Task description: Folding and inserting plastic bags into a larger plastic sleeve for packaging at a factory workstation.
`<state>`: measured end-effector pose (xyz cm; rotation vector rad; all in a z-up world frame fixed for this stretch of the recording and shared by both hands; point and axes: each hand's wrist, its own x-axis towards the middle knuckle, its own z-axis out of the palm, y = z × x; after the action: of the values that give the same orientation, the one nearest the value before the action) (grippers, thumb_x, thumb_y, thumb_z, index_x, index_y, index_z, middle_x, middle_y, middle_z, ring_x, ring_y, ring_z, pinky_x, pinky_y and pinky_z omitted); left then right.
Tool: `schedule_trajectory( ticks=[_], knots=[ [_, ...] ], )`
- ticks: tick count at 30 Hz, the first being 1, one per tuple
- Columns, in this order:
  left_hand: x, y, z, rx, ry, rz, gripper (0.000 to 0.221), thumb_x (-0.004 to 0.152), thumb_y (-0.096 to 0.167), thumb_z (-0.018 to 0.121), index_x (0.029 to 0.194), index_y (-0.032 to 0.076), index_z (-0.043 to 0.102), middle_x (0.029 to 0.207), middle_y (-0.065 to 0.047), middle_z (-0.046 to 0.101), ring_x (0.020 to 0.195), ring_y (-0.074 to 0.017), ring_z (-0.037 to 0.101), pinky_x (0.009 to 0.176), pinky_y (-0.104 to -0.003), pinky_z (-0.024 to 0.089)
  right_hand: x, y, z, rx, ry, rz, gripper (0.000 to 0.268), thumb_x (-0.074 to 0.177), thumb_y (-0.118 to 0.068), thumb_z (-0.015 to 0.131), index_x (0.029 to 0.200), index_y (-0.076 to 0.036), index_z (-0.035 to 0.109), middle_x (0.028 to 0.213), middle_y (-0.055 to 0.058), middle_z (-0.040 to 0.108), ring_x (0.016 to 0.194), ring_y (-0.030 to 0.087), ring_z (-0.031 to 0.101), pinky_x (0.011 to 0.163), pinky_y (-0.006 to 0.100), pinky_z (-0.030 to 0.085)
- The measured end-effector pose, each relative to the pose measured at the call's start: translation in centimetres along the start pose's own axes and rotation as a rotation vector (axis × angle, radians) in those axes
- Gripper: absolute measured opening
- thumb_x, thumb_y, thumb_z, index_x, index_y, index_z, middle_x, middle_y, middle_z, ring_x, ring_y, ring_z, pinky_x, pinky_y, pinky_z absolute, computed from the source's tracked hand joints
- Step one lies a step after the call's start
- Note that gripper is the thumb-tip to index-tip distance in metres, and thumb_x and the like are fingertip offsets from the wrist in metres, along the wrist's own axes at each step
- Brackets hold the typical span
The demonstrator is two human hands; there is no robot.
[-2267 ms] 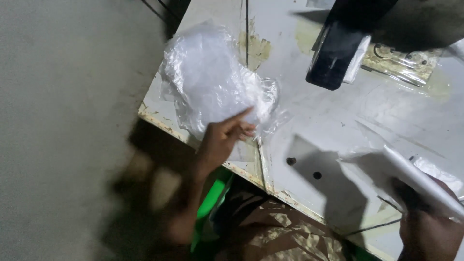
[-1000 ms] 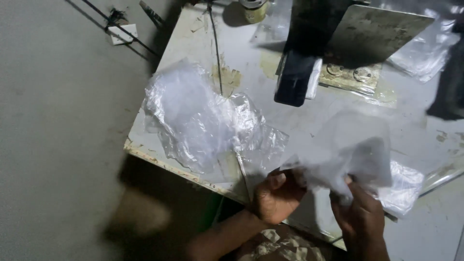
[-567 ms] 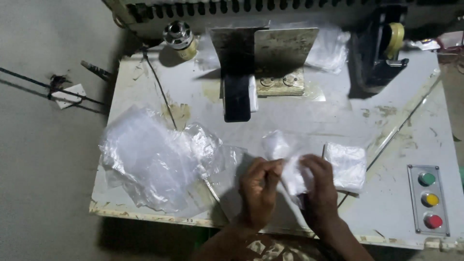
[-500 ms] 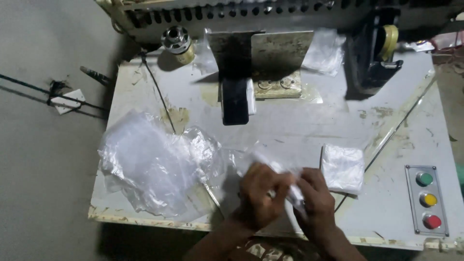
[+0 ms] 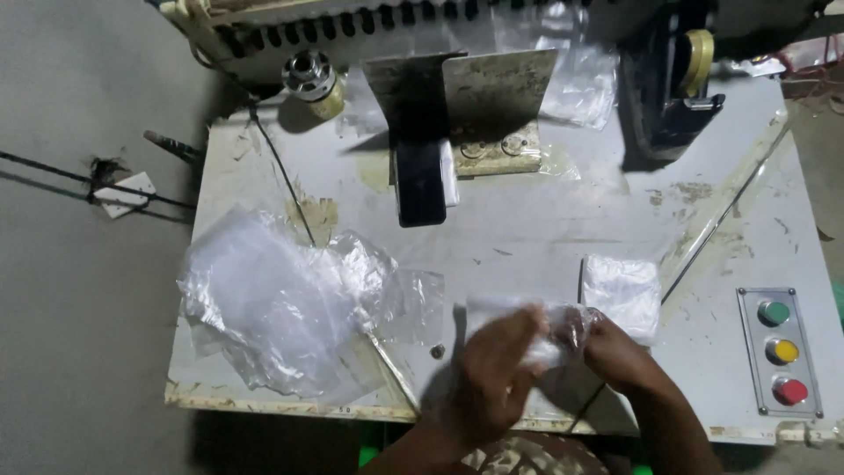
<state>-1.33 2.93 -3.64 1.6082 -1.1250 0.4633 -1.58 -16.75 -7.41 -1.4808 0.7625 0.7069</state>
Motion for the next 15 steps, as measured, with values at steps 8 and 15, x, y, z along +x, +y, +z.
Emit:
schedule_trajectory(
  ticks=[8, 15],
  knots=[
    [-4.2, -4.0, -0.5, 0.808, -0.741, -0.400, 0.077, 0.108, 0.057, 0.030, 0.163, 0.005, 0.020, 0.173, -0.015, 0.012, 0.160, -0.0290, 0.008, 0.129, -0.048, 0.001, 0.6, 1.0, -1.2, -0.267, 0.072, -0.198, 0.042, 0.097, -0.033, 0.058, 0.131, -0.016, 0.076, 0.128, 0.006, 0.080, 0.104, 0.020, 0.074, 0.091, 0.033, 0.056],
    [-1.3, -2.0, -1.2, 0.513, -0.717, -0.545, 0.070, 0.109, 0.043, 0.035, 0.160, -0.003, 0.023, 0.170, -0.021, 0.019, 0.158, -0.0360, 0.016, 0.128, -0.051, 0.009, -3.9, 3.4, 0.8, -0.461, 0.577, -0.653, 0.040, 0.092, -0.010, 0.062, 0.131, -0.016, 0.073, 0.091, 0.007, 0.081, 0.062, 0.015, 0.063, 0.066, 0.032, 0.049]
  ],
)
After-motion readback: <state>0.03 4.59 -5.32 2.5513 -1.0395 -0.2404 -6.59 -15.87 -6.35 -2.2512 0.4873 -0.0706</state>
